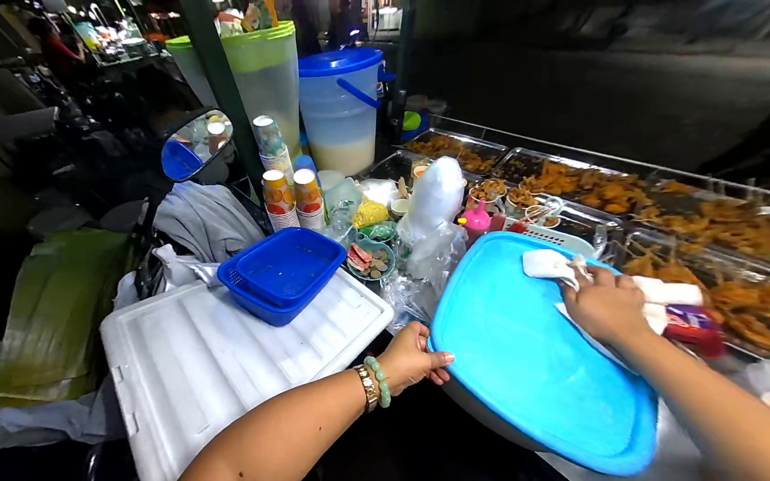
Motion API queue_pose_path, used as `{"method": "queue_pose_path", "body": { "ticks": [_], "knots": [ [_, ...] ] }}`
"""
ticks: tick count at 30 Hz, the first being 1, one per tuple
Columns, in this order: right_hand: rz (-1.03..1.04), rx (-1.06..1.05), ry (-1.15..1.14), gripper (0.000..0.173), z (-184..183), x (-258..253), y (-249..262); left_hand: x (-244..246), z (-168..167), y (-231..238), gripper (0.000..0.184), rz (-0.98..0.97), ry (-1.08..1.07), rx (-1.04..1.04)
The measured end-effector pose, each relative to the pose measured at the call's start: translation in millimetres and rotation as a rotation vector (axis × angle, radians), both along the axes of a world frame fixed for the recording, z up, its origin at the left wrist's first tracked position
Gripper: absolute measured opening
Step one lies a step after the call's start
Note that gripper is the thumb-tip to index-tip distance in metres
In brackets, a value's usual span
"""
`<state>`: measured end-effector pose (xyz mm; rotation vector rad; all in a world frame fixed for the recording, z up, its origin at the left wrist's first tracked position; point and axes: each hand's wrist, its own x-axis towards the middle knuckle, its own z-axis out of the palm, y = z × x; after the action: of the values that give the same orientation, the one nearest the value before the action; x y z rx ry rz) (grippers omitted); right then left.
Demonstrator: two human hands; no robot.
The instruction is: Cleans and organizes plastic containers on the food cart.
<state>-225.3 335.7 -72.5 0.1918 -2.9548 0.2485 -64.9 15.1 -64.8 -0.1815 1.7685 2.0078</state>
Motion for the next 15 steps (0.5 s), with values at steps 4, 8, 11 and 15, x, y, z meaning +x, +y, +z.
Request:
{"method": "queue_pose_path", "body": {
  "ticks": [4,8,11,15],
  "knots": [
    [-0.01,-0.009,-0.046,0.071,-2,66,-22,0,-2,2,0.044,0.018,-0.001,-0.01],
    [0.192,-0.07,-0.148,0.058,3,134,-61,4,3,-2,0.052,-0.043,0.131,-0.341],
    [0.369,-0.215,-0.172,0.041,8,162,-66,16,18,-11,0.057,-0.191,0.229,-0.685],
    [0.522,-0.306,-0.234,0.044,28,167,-53,51,59,-35,0.049,-0.231,0.31,-0.864]
  ]
}}
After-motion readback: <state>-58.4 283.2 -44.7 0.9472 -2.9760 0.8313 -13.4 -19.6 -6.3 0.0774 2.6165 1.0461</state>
